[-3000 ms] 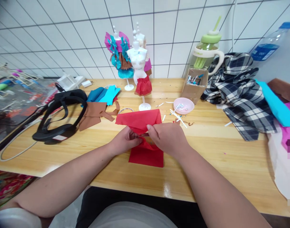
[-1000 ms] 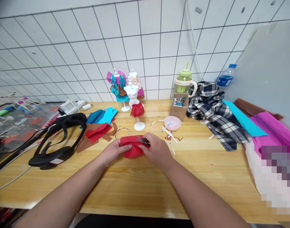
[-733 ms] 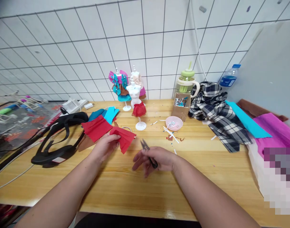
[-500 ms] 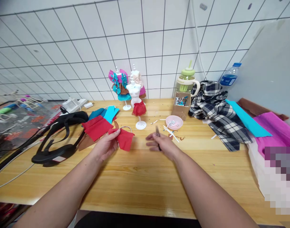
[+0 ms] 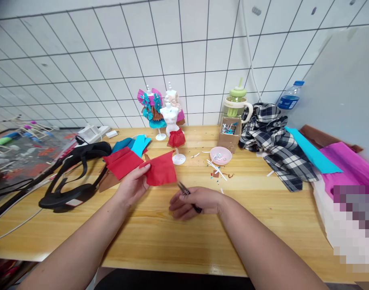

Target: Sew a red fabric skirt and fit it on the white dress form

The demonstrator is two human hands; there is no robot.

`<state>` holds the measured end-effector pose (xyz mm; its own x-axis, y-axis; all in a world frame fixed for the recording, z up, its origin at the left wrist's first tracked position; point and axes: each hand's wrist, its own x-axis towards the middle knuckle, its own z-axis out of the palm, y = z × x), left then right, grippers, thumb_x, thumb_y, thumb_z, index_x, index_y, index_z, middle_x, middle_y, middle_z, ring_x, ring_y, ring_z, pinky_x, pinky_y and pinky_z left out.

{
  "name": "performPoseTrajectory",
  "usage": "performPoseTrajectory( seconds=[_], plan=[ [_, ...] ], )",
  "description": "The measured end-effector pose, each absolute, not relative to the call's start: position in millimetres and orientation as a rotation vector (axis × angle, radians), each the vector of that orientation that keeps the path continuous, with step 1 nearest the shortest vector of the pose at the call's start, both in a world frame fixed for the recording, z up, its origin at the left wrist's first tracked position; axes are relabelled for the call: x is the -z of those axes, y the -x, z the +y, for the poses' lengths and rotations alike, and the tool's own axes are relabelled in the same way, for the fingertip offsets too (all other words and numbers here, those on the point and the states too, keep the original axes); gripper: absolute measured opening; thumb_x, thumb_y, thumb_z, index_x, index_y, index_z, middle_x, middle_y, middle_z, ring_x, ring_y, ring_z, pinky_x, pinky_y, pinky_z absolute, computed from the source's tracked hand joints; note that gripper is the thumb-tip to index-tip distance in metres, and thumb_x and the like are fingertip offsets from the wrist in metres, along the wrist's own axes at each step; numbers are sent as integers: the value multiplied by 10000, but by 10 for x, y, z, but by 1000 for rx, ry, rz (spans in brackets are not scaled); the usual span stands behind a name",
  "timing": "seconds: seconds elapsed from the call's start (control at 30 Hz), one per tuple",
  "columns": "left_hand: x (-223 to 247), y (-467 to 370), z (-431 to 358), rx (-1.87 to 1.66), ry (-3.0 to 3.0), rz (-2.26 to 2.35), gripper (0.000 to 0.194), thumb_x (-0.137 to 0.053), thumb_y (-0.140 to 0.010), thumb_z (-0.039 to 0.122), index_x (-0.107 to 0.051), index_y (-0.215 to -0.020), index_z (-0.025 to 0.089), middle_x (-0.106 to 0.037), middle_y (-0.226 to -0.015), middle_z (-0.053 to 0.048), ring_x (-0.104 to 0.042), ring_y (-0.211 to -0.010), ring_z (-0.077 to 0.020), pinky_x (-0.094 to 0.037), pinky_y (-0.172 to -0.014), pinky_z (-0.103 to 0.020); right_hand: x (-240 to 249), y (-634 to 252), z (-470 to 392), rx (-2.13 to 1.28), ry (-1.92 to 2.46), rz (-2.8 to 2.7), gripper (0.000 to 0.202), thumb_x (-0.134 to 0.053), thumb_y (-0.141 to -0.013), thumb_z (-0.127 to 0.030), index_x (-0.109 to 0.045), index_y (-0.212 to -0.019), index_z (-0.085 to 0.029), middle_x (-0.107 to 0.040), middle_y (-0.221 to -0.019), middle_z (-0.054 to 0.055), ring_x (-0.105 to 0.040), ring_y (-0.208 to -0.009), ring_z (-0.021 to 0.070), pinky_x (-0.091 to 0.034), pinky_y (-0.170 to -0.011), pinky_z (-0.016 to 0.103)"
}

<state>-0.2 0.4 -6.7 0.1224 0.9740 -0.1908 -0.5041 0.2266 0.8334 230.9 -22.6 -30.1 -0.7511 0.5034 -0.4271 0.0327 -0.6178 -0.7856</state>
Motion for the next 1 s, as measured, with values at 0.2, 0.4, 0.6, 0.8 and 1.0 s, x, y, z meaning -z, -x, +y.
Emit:
performPoseTrajectory(
  seconds=[0.2,0.4,0.6,0.8,1.0],
  plan=[
    [180,-29,-16,-1131,-858,993,403,-778,-727,261,-664,-1097,150,-746,-1021,-87,-695,-949,-218,-534,-863,-301,425,-2573,150,-1293,1381,-1056,205,-512,-876,-293,-588,-1045,-208,-592,-1268,82,-627,-924,138,-510,-702,237],
    [224,-125,-86,-1102,-901,914,487,-785,-721,316,-632,-1164,184,-716,-1111,-90,-660,-1032,-255,-482,-947,-370,204,-2323,-116,-1645,1231,-985,410,-604,-771,-577,-630,-870,-180,-637,-879,56,-299,-439,41,-124,-344,180],
    [221,-143,-136,-899,-851,780,431,-767,-749,268,-651,-1147,153,-714,-1104,-111,-667,-994,-238,-482,-909,-343,227,-2188,-195,-1445,1331,-1062,431,-773,-634,-500,-542,-848,-206,-458,-622,-64,-356,-491,66,-239,-413,181],
    [294,-95,-174,-574,-674,624,416,-772,-725,420,-691,-1012,130,-741,-876,-102,-683,-746,-182,-490,-613,-243,346,-2242,-124,-1391,1293,-1098,368,-717,-700,-457,-562,-931,-217,-544,-686,-39,-511,-616,130,-411,-578,252],
    [321,-181,-172,-687,-614,567,367,-728,-788,272,-660,-1123,138,-739,-1035,-116,-702,-883,-212,-517,-776,-292,363,-2237,-108,-1504,1283,-970,424,-739,-662,-376,-604,-1037,-231,-642,-837,-1,-608,-796,182,-478,-719,299]
  ],
)
